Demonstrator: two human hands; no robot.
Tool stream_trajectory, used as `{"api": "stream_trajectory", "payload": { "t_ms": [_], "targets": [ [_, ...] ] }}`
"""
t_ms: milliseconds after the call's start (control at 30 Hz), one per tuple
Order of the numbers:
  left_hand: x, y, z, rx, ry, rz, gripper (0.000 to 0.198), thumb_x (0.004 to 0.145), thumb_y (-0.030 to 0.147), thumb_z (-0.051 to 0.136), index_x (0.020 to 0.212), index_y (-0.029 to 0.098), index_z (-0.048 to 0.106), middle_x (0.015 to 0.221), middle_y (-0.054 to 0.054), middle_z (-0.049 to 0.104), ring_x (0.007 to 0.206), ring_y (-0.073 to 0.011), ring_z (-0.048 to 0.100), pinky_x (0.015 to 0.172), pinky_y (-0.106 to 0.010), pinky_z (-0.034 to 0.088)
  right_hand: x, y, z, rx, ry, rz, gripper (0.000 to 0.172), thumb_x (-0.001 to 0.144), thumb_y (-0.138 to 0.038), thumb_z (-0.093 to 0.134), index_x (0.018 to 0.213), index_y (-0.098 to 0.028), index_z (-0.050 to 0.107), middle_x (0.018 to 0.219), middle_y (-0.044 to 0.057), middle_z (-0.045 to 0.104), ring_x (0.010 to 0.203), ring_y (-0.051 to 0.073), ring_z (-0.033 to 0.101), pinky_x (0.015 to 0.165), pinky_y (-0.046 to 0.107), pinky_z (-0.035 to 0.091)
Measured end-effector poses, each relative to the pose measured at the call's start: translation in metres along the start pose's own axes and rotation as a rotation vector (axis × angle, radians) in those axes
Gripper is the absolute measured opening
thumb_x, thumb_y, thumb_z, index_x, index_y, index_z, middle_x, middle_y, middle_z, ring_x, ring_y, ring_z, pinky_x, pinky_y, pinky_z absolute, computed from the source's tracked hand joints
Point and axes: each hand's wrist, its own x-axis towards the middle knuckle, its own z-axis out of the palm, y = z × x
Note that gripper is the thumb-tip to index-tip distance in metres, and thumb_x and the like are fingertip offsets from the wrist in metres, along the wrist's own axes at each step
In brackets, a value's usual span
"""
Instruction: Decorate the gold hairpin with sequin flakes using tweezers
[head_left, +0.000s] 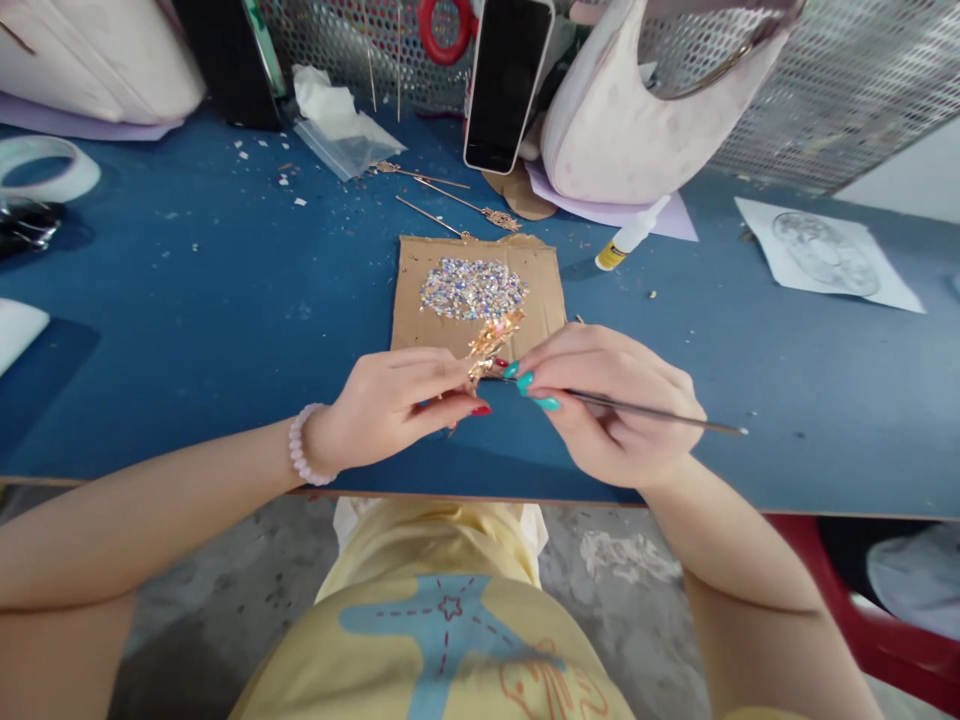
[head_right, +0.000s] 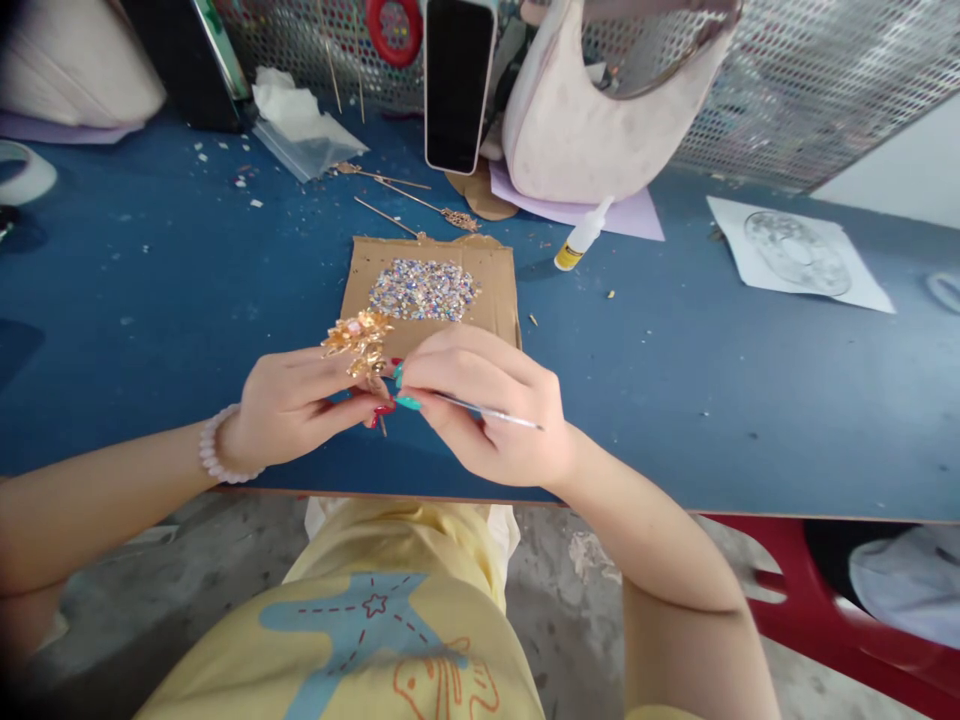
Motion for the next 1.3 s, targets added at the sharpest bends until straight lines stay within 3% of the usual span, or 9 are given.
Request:
{"api": "stream_trajectory", "payload": {
  "t_ms": [167,267,433,600,767,900,1000,1133,1300],
  "targets": [
    [0.002,-0.003,0.0,-0.122,-0.066,-0.141,0.039,0.114,0.031,0.057,0.077,0.025,0.07,0.068,0.005,0.075,0.063,-0.0104,0.071,0.065,-0.021,0.052,-0.002,0.001,0.007,0.112,-0.041,0.138,0.013,0.106,-0.017,0.069,0.096,-0.018,0.077,0.089,0.005,0.083,0.082,0.016,0.082,0.076,0.029,0.069],
    [0.004,-0.003,0.0,-0.139,-0.064,-0.137,0.038,0.113,0.03,0.057,0.078,0.025,0.069,0.068,0.005,0.075,0.063,-0.0106,0.07,0.064,-0.02,0.051,-0.002,0.001,0.009,0.159,-0.062,0.121,0.015,0.108,-0.018,0.068,0.096,-0.018,0.077,0.089,0.006,0.083,0.086,0.017,0.083,0.078,0.03,0.069],
    [0.004,-0.002,0.0,-0.145,-0.056,-0.113,0.032,0.113,0.025,0.057,0.083,0.024,0.071,0.07,0.005,0.076,0.066,-0.0095,0.072,0.068,-0.018,0.052,-0.003,0.007,0.008,0.137,0.099,0.084,0.016,0.108,-0.023,0.068,0.097,-0.017,0.078,0.09,0.007,0.084,0.086,0.018,0.083,0.077,0.03,0.07],
    [0.001,-0.005,-0.001,-0.083,-0.086,-0.171,0.037,0.114,0.033,0.056,0.082,0.027,0.074,0.071,0.004,0.078,0.067,-0.0118,0.073,0.067,-0.021,0.055,-0.005,0.009,0.006,0.018,0.032,0.005,0.011,0.107,-0.017,0.068,0.102,-0.016,0.077,0.094,0.008,0.084,0.089,0.019,0.083,0.078,0.032,0.072],
    [0.001,-0.004,-0.001,-0.043,-0.068,-0.124,0.042,0.117,0.039,0.052,0.082,0.026,0.073,0.072,0.004,0.078,0.066,-0.0107,0.073,0.067,-0.019,0.055,-0.004,0.004,0.004,-0.027,0.011,-0.018,0.011,0.107,-0.014,0.066,0.104,-0.016,0.076,0.094,0.008,0.083,0.089,0.019,0.082,0.079,0.034,0.072],
    [0.003,-0.002,-0.001,-0.099,-0.036,-0.113,0.041,0.114,0.031,0.056,0.077,0.024,0.07,0.07,0.004,0.077,0.065,-0.0096,0.072,0.067,-0.018,0.055,-0.004,0.004,0.005,0.004,0.003,0.062,0.015,0.11,-0.02,0.065,0.1,-0.018,0.076,0.093,0.007,0.083,0.088,0.018,0.082,0.078,0.033,0.071],
    [0.004,-0.002,0.0,-0.209,-0.031,-0.189,0.036,0.11,0.027,0.061,0.075,0.023,0.07,0.067,0.005,0.076,0.063,-0.0094,0.072,0.065,-0.017,0.056,-0.004,0.007,0.007,0.123,0.044,0.14,0.018,0.11,-0.026,0.068,0.097,-0.018,0.076,0.089,0.005,0.082,0.085,0.016,0.081,0.077,0.029,0.069],
    [0.003,-0.004,0.003,-0.271,-0.01,-0.271,0.027,0.108,0.028,0.064,0.083,0.022,0.073,0.071,0.003,0.078,0.056,-0.0085,0.07,0.054,-0.015,0.054,-0.002,0.013,0.008,0.304,0.136,0.251,0.02,0.108,-0.032,0.072,0.094,-0.018,0.076,0.083,0.001,0.08,0.071,0.011,0.078,0.064,0.02,0.063],
    [0.003,-0.005,0.003,-0.291,-0.035,-0.274,0.028,0.107,0.027,0.063,0.082,0.02,0.075,0.069,0.002,0.077,0.055,-0.008,0.07,0.055,-0.014,0.055,-0.004,0.02,0.009,0.261,0.127,0.416,0.034,0.106,-0.046,0.075,0.088,-0.017,0.078,0.083,0.0,0.08,0.072,0.009,0.077,0.065,0.018,0.063]
  ]
}}
